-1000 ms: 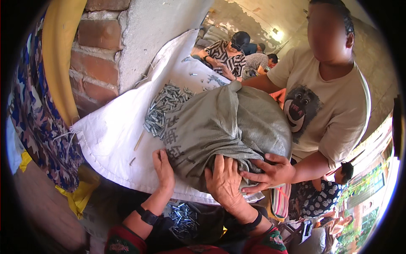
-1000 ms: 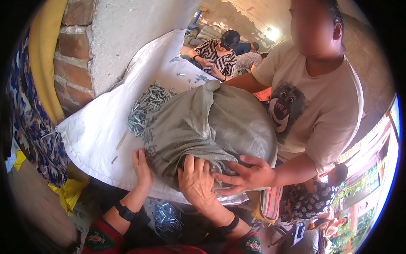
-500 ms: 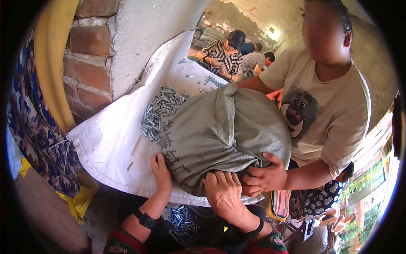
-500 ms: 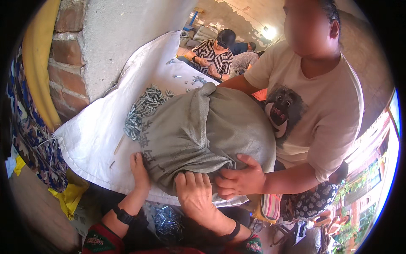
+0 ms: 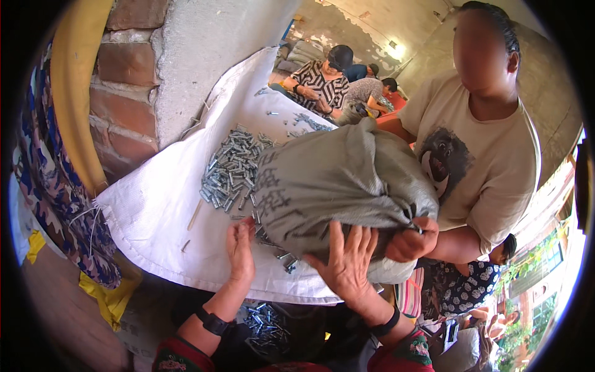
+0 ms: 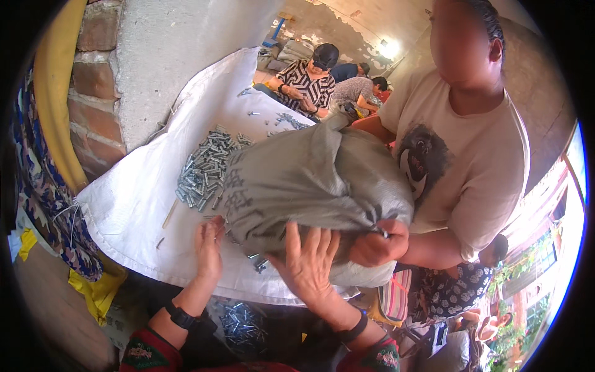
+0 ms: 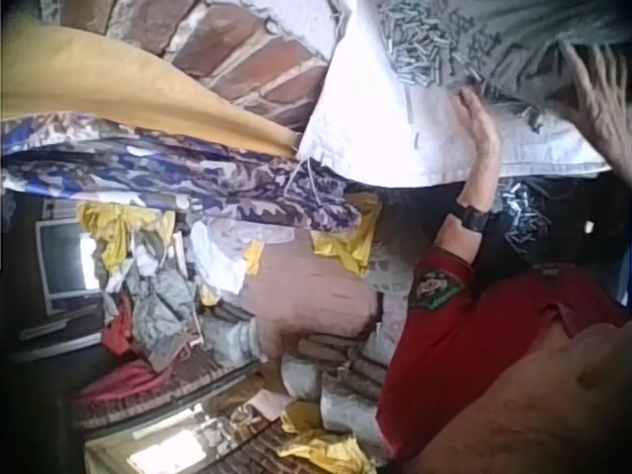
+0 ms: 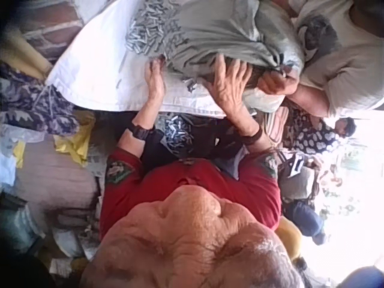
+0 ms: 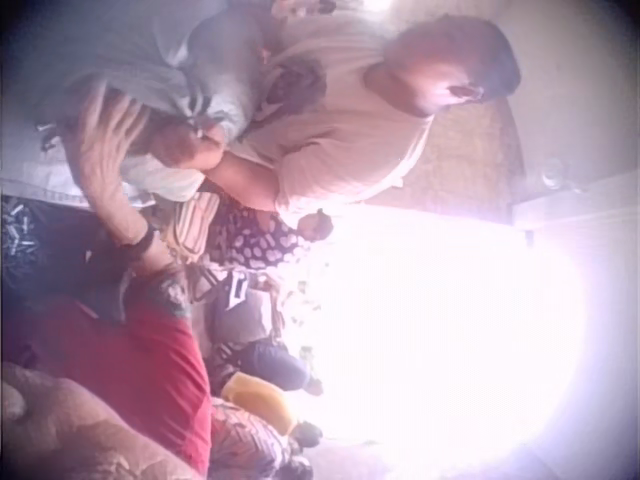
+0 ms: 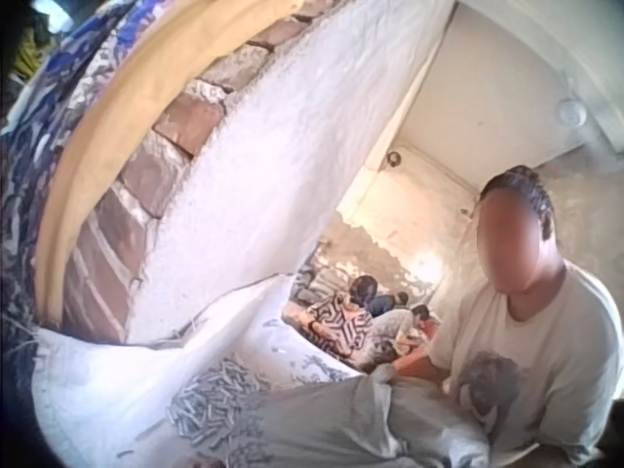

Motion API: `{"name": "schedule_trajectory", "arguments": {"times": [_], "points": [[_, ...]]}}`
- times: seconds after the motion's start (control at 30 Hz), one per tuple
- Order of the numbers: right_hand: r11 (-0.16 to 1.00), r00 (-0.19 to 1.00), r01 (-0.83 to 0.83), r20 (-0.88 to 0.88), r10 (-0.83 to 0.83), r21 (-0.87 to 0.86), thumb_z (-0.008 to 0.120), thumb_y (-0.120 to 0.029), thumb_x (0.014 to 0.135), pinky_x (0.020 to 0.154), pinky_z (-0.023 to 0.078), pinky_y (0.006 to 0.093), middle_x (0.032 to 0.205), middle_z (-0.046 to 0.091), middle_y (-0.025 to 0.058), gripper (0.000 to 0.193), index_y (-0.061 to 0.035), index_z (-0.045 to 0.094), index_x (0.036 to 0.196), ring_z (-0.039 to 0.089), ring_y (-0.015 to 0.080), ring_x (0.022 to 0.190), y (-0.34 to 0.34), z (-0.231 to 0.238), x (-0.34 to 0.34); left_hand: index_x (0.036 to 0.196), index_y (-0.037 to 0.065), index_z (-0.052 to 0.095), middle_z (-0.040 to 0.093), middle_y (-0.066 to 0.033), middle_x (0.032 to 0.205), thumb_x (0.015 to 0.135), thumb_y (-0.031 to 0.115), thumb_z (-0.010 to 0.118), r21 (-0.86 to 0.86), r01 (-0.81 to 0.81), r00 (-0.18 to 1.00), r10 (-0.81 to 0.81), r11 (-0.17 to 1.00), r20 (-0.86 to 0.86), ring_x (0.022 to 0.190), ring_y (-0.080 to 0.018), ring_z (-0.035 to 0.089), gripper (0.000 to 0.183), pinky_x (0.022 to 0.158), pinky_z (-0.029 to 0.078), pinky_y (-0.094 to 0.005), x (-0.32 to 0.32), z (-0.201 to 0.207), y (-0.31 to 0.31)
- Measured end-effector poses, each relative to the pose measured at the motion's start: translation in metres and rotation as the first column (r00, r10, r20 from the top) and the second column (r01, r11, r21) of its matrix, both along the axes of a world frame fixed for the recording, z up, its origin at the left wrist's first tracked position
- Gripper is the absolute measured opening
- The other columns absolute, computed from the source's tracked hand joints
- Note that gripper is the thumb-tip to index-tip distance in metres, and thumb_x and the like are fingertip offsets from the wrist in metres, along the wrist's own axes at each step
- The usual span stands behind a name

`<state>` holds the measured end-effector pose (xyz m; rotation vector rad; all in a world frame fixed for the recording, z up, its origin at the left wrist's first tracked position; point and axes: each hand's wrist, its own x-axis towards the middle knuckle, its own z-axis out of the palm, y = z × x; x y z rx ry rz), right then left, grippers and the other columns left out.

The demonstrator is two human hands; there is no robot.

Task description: Assembling small metal components by hand, then placing them into a bag.

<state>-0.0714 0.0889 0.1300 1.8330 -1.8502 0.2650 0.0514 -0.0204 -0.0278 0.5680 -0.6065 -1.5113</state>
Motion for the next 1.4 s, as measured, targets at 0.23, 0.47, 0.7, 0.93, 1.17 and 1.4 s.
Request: {"name": "schedule_trajectory", "arguments": {"times": [0.23, 0.47, 0.7, 0.93, 1.17, 1.4], "points": [[0.983, 0.995, 0.089, -0.026, -0.095, -0.161, 0.075, -0.030, 0.064, 0.102, 0.020, 0.0573, 0.129, 0.031, 0.0308, 0.080, -0.0034, 0.039, 0.129, 0.028, 0.0459, 0.122, -0.062, 0.007, -0.022, 0.104, 0.004, 0.044, 0.053, -0.0104, 0.109, 0.096, 0.023, 0.043, 0.239, -0.012, 0.996, -0.010, 0.971, 0.090, 0.102, -0.0191, 0.052, 0.021, 0.089, 0.042, -0.0329, -0.005, -0.012, -0.002], [0.989, 0.978, -0.146, -0.147, 0.146, 0.013, 0.063, -0.014, 0.072, 0.093, 0.034, 0.0505, 0.117, 0.049, 0.0229, 0.052, 0.0018, 0.045, 0.119, 0.045, 0.0375, 0.111, -0.097, -0.038, -0.038, 0.103, 0.004, 0.044, 0.053, -0.0102, 0.109, 0.095, 0.025, 0.045, 0.209, 0.043, 0.994, -0.064, 0.977, 0.094, 0.102, -0.0192, 0.052, 0.023, 0.088, 0.043, -0.0335, -0.001, -0.009, -0.001], [0.952, 0.945, -0.306, 0.109, 0.307, -0.023, 0.062, -0.013, 0.074, 0.084, 0.040, 0.0414, 0.104, 0.056, 0.0161, 0.039, 0.0009, 0.051, 0.109, 0.054, 0.0303, 0.091, -0.074, -0.059, -0.018, 0.103, 0.004, 0.045, 0.054, -0.0104, 0.107, 0.094, 0.024, 0.046, 0.256, 0.037, 0.998, -0.051, 0.966, 0.048, 0.100, -0.0189, 0.053, 0.023, 0.087, 0.043, -0.0338, 0.001, -0.012, -0.002], [0.947, 0.924, -0.317, 0.211, 0.321, -0.052, 0.068, -0.013, 0.071, 0.079, 0.041, 0.0410, 0.099, 0.059, 0.0113, 0.032, -0.0036, 0.056, 0.099, 0.056, 0.0274, 0.087, -0.028, -0.066, -0.016, 0.103, 0.004, 0.046, 0.056, -0.0097, 0.104, 0.094, 0.024, 0.045, 0.237, 0.040, 0.998, -0.052, 0.971, 0.047, 0.098, -0.0184, 0.054, 0.023, 0.084, 0.044, -0.0337, 0.001, -0.013, -0.002], [0.947, 0.909, -0.316, 0.306, 0.282, 0.065, 0.068, -0.011, 0.073, 0.074, 0.045, 0.0385, 0.094, 0.062, 0.0107, 0.028, -0.0024, 0.058, 0.098, 0.059, 0.0281, 0.083, 0.018, -0.071, -0.025, 0.104, 0.004, 0.046, 0.055, -0.0092, 0.104, 0.094, 0.024, 0.045, 0.254, 0.042, 0.998, -0.054, 0.966, 0.038, 0.098, -0.0176, 0.054, 0.022, 0.085, 0.044, -0.0330, 0.000, -0.014, 0.000], [0.965, 0.907, -0.201, 0.405, 0.118, 0.170, 0.067, -0.014, 0.073, 0.073, 0.046, 0.0402, 0.092, 0.061, 0.0116, 0.025, -0.0047, 0.058, 0.095, 0.059, 0.0300, 0.083, 0.065, -0.103, -0.030, 0.103, 0.005, 0.047, 0.055, -0.0085, 0.106, 0.093, 0.024, 0.045, 0.216, 0.060, 0.997, -0.071, 0.975, 0.044, 0.098, -0.0167, 0.053, 0.021, 0.086, 0.043, -0.0321, -0.001, -0.017, -0.004]]}}
